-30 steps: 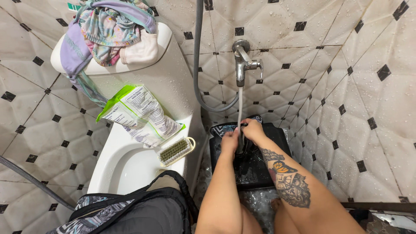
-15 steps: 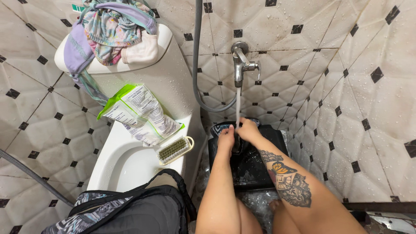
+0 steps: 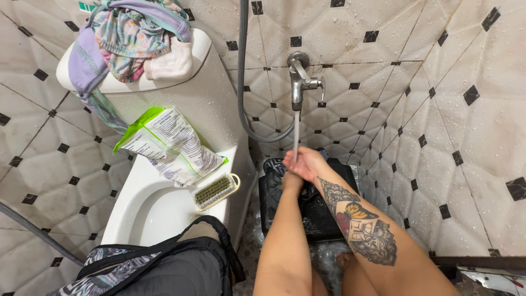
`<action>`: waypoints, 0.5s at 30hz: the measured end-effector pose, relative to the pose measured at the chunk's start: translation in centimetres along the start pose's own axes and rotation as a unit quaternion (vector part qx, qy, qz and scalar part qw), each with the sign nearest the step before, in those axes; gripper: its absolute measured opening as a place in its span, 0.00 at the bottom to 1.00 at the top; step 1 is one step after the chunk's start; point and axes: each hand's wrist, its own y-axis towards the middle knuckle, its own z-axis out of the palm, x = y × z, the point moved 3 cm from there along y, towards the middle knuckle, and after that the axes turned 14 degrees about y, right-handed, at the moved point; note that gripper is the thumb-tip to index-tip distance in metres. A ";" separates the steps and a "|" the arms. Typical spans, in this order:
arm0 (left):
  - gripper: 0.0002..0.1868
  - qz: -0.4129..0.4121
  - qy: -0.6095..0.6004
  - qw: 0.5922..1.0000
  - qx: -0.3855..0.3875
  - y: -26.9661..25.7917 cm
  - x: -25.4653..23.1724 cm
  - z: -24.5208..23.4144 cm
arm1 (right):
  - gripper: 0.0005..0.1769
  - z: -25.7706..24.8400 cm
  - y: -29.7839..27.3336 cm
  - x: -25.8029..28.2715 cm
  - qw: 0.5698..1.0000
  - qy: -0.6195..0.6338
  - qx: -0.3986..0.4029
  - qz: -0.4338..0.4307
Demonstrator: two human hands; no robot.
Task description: The person washes a bag by hand under a faucet, scrubbing the interior and exterior surfaces with a brush and soap, and rinsing it thoroughly.
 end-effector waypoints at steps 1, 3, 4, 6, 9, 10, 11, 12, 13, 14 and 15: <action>0.26 -0.003 -0.016 1.000 0.009 0.7 0.4 0.8 | 0.16 0.5 -0.6 0.0 1.000 -0.001 -0.001 0.000; 0.26 -0.008 -0.051 0.998 0.026 1.7 1.3 2.3 | 0.17 2.2 -2.8 -1.1 0.983 -0.134 0.045 0.113; 0.26 -0.012 -0.073 0.996 0.039 2.2 1.8 3.0 | 0.17 2.9 -4.3 -1.1 0.984 -0.134 0.043 0.114; 0.27 -0.019 -0.124 0.990 0.061 2.8 2.5 3.8 | 0.16 4.3 -7.2 -1.9 0.892 -0.368 0.115 0.235; 0.28 -0.014 -0.251 0.960 0.121 3.5 3.5 4.8 | 0.14 4.4 -8.1 -3.8 0.848 -0.498 0.098 0.154; 0.28 -0.004 -0.303 0.942 0.145 4.0 3.8 5.1 | 0.14 4.0 -7.8 -3.9 0.848 -0.498 0.097 0.154; 0.29 0.006 -0.350 0.922 0.168 3.9 3.7 4.7 | 0.13 3.8 -7.3 -2.5 0.759 -0.647 0.024 -0.067; 0.29 -0.004 -0.343 0.924 0.167 3.6 3.8 4.2 | 0.14 4.0 -7.3 -1.3 0.607 -0.741 -0.051 -0.283; 0.29 -0.026 -0.298 0.943 0.146 3.2 4.0 3.4 | 0.14 3.3 -6.9 -1.1 0.608 -0.740 -0.051 -0.284; 0.35 -0.077 -0.151 0.981 0.094 2.3 4.3 2.9 | 0.17 2.2 -6.7 -0.2 0.584 -0.732 -0.155 -0.314; 0.35 -0.077 -0.151 0.981 0.092 1.6 4.1 2.4 | 0.22 1.0 -6.4 0.5 0.552 -0.716 -0.256 -0.341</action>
